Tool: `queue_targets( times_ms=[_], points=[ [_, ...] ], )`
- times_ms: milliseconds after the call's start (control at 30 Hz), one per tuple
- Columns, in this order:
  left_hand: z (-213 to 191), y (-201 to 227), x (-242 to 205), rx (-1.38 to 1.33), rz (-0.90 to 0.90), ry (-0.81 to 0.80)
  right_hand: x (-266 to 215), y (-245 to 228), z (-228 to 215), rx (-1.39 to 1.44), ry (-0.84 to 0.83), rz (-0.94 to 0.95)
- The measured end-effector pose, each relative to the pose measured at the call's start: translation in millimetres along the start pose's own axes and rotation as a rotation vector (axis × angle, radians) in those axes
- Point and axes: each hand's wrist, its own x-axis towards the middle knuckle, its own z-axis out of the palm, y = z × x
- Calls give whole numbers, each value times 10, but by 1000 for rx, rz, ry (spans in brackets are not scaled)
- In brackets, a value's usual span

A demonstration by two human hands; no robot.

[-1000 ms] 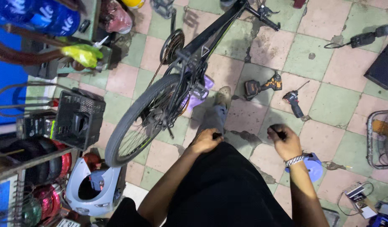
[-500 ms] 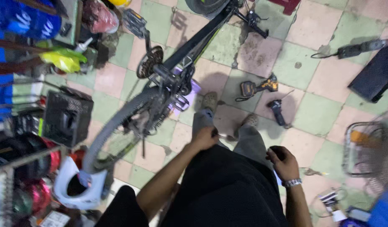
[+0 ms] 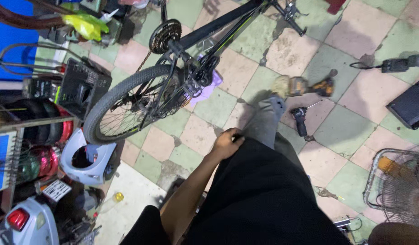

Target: The person cleans and maintains a bicycle chain and drivetrain using a cloth and a spray-on lubricant before organizing hex keys in a tool tray.

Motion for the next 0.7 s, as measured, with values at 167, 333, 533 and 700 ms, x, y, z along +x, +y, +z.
queue_targets(
  times_ms=[167, 333, 533, 700],
  points=[
    [49, 80, -55, -90, 10, 105, 277, -234, -40, -48, -48, -24],
    [-9, 207, -146, -1, -109, 123, 493, -262, -52, -101, -82, -42],
    [-204, 169, -191, 15, -123, 203, 963, -437, 223, -157, -148, -65],
    [-394, 69, -96, 102, -201, 255, 1430, -569, 539, -249, -184, -108]
  ],
)
